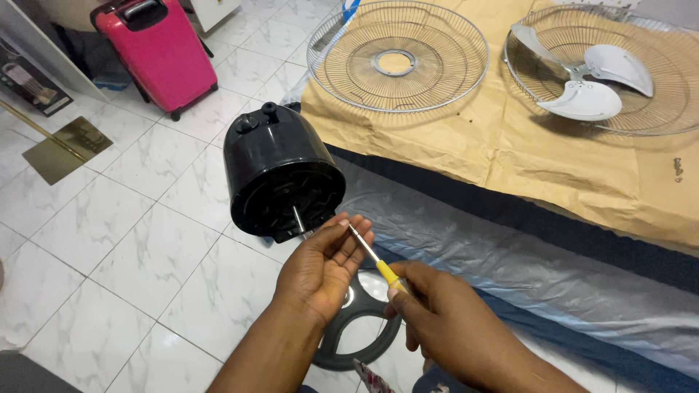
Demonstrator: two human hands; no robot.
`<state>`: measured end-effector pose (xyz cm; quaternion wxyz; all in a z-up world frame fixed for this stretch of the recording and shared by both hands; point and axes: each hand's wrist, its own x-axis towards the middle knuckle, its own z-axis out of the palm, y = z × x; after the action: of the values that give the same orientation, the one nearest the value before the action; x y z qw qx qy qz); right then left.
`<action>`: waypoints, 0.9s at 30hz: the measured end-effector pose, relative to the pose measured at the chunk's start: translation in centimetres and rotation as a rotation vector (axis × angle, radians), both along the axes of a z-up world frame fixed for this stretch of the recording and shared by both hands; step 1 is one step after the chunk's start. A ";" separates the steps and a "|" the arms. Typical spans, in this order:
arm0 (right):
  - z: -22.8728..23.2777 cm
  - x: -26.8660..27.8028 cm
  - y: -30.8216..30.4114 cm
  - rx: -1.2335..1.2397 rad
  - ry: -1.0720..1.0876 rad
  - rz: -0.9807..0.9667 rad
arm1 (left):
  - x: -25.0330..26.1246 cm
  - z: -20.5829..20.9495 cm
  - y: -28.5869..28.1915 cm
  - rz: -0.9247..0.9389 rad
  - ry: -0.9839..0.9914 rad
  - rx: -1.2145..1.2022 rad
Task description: The person uses a screwdriver to tighten a screw on the back of a standing fan motor housing. They repeatedly adjust the motor and turn the screwdriver to secure the connection.
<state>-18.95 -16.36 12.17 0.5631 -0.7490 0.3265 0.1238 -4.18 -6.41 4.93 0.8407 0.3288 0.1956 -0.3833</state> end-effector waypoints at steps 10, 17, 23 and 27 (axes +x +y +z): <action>-0.8 1.5 -0.8 0.048 -0.097 -0.016 | -0.1 0.0 -1.8 0.183 0.120 -0.188; -1.2 3.0 -0.2 0.024 -0.198 -0.010 | 0.8 0.5 -2.9 0.276 0.185 -0.239; -1.2 3.6 0.1 -0.060 -0.192 0.033 | 1.2 -0.2 -2.5 0.286 0.153 -0.283; -1.3 3.9 0.7 -0.095 -0.206 0.040 | 1.6 -0.5 -2.0 0.278 0.127 -0.218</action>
<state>-15.01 -15.70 10.84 0.5549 -0.7900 0.2574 0.0418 -2.59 -8.37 4.41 0.9022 0.1806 0.2493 -0.3022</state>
